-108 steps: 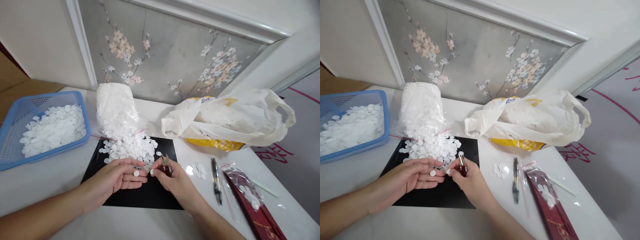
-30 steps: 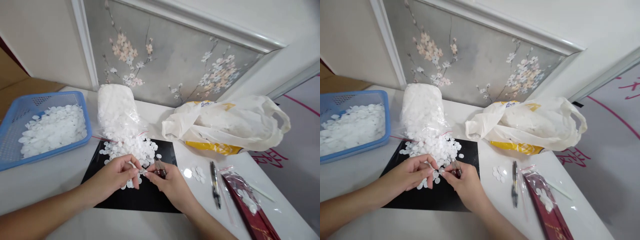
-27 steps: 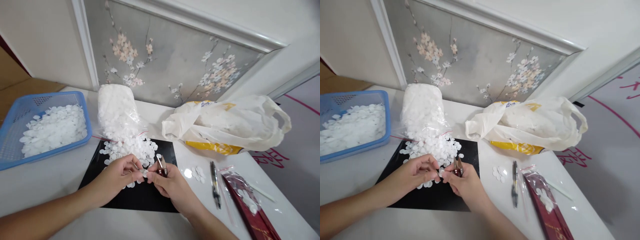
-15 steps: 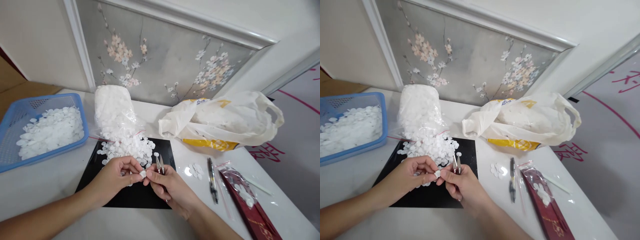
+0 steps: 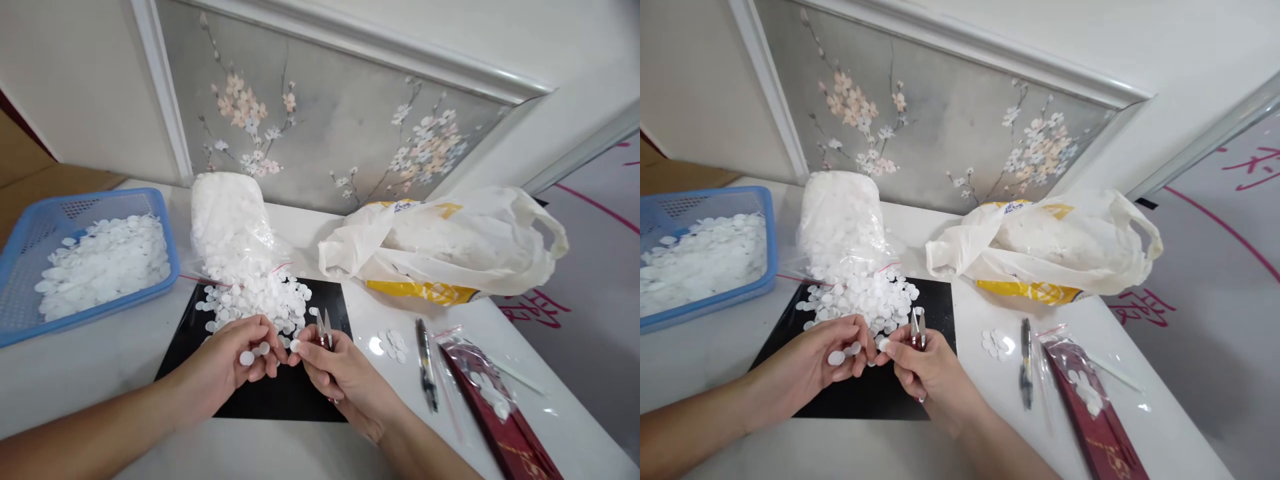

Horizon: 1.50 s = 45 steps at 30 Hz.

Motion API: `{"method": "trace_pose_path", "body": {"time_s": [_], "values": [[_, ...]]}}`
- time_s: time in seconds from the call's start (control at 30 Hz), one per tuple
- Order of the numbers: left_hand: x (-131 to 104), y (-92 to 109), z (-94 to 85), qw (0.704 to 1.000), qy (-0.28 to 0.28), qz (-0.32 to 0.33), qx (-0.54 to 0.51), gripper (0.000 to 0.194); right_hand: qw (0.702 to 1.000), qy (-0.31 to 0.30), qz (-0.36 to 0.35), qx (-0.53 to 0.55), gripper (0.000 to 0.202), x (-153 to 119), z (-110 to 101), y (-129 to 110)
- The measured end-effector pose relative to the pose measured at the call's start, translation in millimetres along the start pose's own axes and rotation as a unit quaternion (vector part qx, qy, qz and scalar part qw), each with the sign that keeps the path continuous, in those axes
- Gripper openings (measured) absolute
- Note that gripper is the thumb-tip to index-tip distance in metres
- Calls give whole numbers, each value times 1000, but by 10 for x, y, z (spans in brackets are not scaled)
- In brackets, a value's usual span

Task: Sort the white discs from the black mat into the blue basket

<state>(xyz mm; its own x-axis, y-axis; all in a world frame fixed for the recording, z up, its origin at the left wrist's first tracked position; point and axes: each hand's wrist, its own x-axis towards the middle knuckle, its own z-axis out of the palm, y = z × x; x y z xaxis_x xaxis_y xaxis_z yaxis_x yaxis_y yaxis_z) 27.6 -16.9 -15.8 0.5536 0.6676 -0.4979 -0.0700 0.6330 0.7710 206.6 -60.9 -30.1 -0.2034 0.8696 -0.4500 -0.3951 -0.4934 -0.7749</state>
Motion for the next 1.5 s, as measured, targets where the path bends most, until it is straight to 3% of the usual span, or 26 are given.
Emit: {"method": "trace_pose_path", "body": {"time_s": [0.13,0.53,0.83,1.2,1.5], "values": [[-4,-15,15,999,8,22,24,38,1000,7,-10,-27,37,7,-12,13],[5,-47,34,995,-15,26,91,35,992,10,-31,-125,41,20,46,112],[-50,-25,35,991,1,16,130,22,967,15,-90,-238,27,-38,56,64],[12,-52,10,990,-13,57,125,16,992,-24,-34,-115,37,-28,-11,60],[-5,-55,-2,991,18,38,124,10,1000,-23,15,-6,32,-10,-7,53]]}}
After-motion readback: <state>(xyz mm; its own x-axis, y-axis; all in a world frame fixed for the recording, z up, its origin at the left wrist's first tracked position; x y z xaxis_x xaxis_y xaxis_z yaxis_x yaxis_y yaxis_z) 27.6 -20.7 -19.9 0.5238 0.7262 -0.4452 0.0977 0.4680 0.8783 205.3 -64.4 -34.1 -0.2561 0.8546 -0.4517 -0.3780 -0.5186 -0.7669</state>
